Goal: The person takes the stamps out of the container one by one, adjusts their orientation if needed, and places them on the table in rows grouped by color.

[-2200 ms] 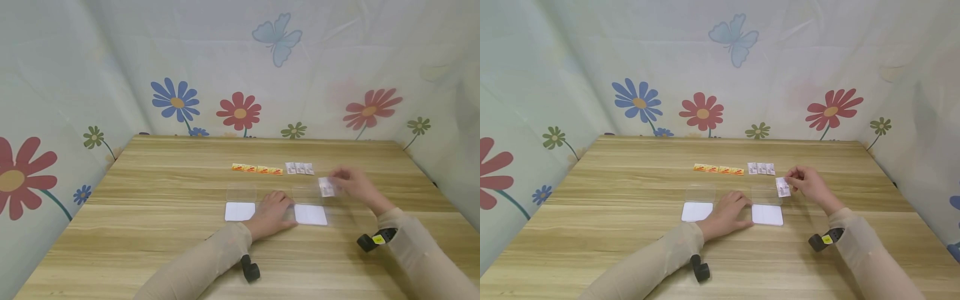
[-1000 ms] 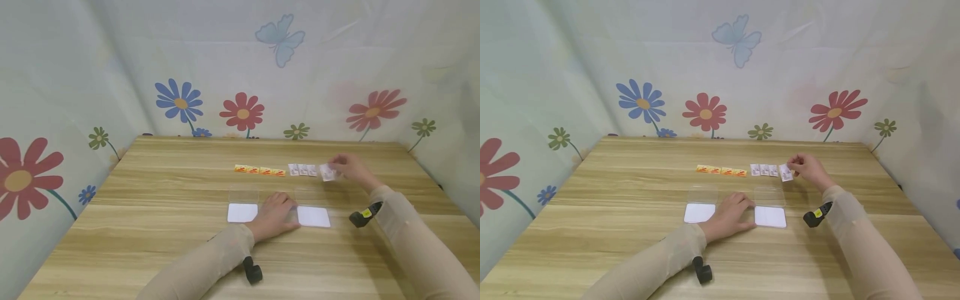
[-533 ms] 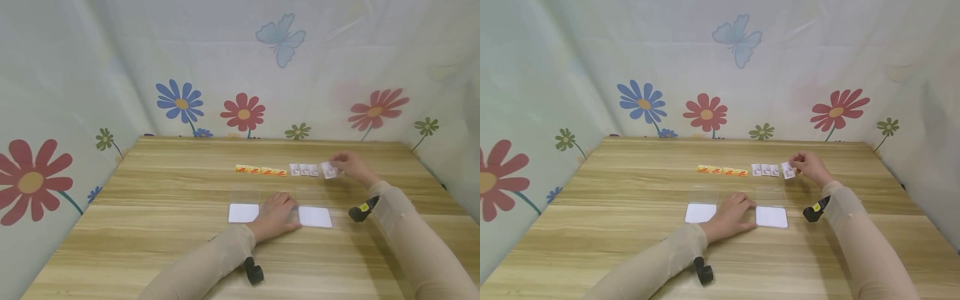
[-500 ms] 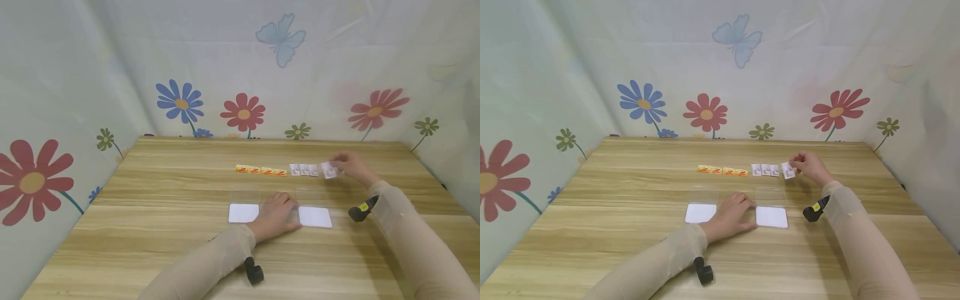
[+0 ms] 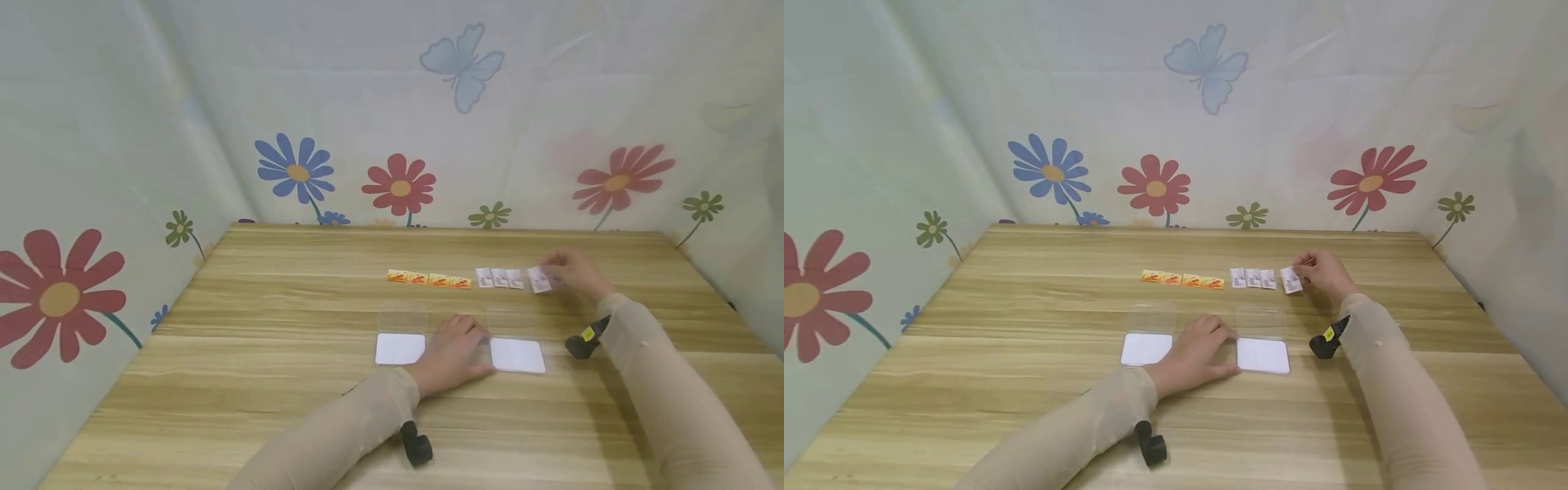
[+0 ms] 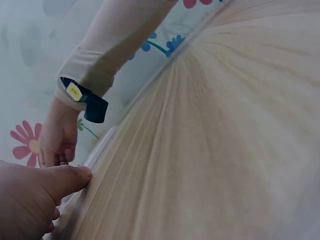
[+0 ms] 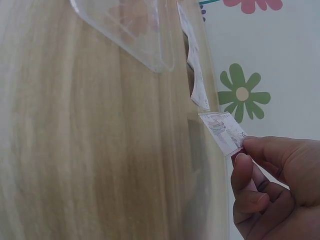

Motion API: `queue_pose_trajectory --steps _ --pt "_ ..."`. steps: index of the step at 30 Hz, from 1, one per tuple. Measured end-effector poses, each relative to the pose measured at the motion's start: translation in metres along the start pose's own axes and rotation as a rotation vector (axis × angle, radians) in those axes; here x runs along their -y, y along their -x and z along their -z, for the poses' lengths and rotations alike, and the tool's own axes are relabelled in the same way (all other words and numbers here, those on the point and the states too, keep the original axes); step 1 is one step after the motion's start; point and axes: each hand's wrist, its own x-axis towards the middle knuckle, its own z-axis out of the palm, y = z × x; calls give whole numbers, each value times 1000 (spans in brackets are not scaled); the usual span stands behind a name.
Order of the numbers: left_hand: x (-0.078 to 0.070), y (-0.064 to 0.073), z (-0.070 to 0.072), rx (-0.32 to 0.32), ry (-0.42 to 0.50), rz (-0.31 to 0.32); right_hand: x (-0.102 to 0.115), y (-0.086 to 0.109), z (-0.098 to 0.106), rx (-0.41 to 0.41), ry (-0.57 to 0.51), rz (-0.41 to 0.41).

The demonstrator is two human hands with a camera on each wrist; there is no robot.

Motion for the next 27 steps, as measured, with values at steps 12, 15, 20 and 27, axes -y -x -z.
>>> queue_pose_trajectory --steps 12,15,20,27 --pt "-2 1 -2 -2 -13 -7 -11 -8 -9 -1 -24 -19" --pt "-3 2 -2 0 -15 -6 -15 -11 -12 -18 -20 0" --pt "-4 3 -3 -8 -31 -5 -19 -16 -15 -39 32 31" --pt "-4 3 -5 -16 -48 -8 -18 -17 -18 -37 42 24"
